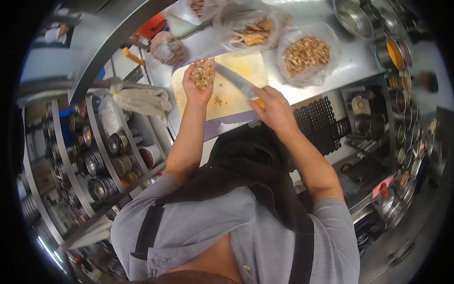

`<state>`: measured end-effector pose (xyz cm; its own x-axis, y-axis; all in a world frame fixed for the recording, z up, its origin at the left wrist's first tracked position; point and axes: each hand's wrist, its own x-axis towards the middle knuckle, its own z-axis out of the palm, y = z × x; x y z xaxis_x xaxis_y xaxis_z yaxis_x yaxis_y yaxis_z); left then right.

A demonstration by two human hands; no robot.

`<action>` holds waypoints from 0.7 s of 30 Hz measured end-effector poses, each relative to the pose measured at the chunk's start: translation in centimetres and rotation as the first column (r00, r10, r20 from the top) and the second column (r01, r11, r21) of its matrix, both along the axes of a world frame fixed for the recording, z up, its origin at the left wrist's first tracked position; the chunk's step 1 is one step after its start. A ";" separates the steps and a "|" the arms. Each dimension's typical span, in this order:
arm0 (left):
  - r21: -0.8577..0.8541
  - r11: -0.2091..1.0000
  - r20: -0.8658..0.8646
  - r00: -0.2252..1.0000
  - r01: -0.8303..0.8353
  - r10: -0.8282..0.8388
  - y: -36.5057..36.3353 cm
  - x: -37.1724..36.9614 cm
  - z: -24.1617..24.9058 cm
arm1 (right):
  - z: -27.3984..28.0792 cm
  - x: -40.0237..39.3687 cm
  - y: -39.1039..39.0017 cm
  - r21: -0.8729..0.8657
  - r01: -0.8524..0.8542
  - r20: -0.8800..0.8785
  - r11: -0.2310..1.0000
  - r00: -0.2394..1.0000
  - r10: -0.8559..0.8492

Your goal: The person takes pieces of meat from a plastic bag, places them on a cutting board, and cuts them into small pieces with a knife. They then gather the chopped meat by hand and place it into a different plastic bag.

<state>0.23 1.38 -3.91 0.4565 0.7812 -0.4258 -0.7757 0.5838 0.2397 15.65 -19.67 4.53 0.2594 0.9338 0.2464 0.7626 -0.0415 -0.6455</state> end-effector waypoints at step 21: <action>0.526 -0.463 -0.592 0.698 0.714 0.403 -4.0 32.5 5.5 | 10.4 10.4 -11.8 0.262 0.281 -0.344 0.923 0.921 -0.182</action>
<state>32.73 -2.61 1.55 0.9025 0.1586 0.4005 -0.1396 -0.7718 0.6204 26.03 -31.49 14.95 0.5675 0.7319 0.3773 0.5164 0.0407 -0.8554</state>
